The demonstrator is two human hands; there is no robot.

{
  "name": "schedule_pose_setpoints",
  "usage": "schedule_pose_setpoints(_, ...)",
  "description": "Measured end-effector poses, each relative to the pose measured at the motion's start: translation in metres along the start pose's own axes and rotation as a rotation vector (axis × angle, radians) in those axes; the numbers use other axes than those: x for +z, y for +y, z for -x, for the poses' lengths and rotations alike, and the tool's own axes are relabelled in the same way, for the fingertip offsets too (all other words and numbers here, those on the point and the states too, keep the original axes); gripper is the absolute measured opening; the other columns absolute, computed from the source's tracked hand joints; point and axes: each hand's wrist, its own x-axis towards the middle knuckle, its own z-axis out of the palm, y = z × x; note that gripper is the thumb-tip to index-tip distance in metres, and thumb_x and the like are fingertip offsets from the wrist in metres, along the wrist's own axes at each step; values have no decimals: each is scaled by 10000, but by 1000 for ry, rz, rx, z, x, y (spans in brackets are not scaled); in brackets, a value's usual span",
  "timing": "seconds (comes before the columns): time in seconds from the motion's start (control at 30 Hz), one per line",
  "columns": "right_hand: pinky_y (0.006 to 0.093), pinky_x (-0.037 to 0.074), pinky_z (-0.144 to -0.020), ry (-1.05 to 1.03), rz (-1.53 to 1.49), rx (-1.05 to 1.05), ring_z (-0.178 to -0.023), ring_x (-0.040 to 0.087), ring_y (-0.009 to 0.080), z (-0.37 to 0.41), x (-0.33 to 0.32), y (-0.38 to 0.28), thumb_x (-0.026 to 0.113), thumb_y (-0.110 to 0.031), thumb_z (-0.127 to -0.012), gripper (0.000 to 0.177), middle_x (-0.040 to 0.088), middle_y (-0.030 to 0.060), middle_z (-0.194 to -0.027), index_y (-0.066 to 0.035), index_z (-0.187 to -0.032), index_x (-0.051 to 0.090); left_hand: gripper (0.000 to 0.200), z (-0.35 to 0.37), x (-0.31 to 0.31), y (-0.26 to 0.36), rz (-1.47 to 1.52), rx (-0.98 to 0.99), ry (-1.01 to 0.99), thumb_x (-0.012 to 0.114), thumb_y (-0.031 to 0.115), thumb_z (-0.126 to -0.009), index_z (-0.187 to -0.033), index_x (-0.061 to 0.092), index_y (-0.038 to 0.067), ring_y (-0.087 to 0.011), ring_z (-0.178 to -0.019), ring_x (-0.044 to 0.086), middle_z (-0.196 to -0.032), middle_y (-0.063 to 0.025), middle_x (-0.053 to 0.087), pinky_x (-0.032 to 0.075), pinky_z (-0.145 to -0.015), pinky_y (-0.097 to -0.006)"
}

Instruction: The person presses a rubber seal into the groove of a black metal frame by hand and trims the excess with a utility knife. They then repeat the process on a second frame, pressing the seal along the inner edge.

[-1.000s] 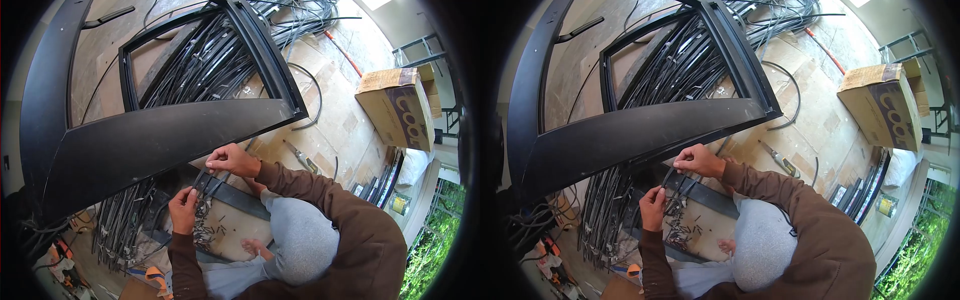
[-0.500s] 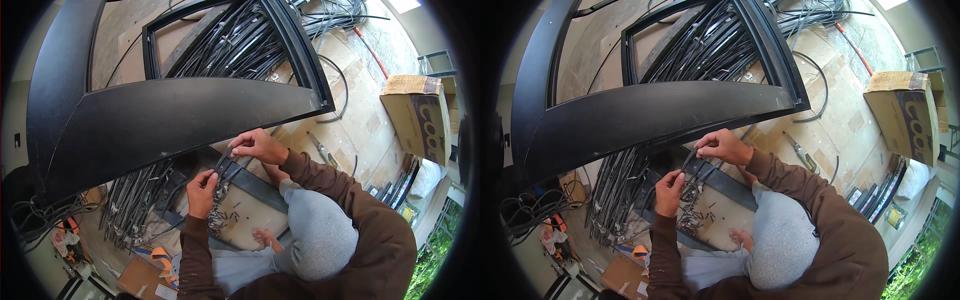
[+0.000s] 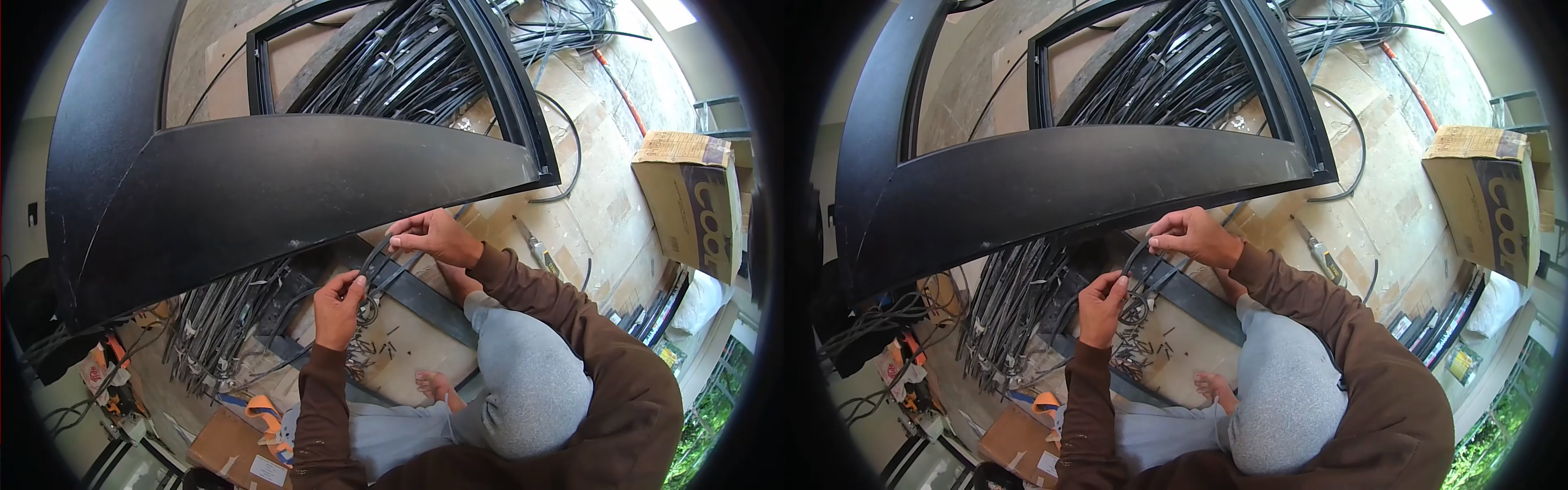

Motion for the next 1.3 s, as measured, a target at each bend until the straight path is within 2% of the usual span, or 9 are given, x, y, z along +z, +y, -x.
schedule_pose_setpoints(0.23,251,543,-776,-15,-7,-2,-850,674,122,-2,0,5,679,-76,-918,142,712,89,-916,46,-987,656,241,-2,-3,-5,-1,7,4,692,149,-940,-1079,683,-48,-44,-721,527,-803,17,626,423,-655,-202)
schedule_pose_setpoints(0.53,222,518,-774,-118,66,55,-840,656,88,-1,-2,7,677,-94,-919,122,706,45,-897,8,-985,662,203,-1,-3,4,38,-34,-19,645,86,-942,-1103,673,-34,-27,-607,488,-808,-26,660,385,-550,-184)
schedule_pose_setpoints(0.73,228,523,-778,-148,100,44,-840,660,96,-2,-5,15,664,-67,-913,115,707,54,-907,13,-995,655,193,-3,-4,7,34,-25,-4,628,61,-938,-1104,673,-26,-26,-614,493,-823,-24,668,388,-558,-178)
schedule_pose_setpoints(1.23,231,519,-812,-147,82,32,-855,660,91,-6,2,19,665,-59,-917,116,711,57,-919,20,-1002,653,223,-5,-2,7,42,-13,49,685,183,-953,-1067,691,-8,-21,-597,466,-798,-8,657,361,-526,-182)
schedule_pose_setpoints(1.3,226,515,-799,-149,92,18,-848,655,85,-6,2,19,667,-73,-922,119,713,51,-911,14,-1001,654,216,-3,-2,8,23,-14,47,690,177,-949,-1051,701,-12,-28,-625,493,-804,-7,657,382,-555,-183)
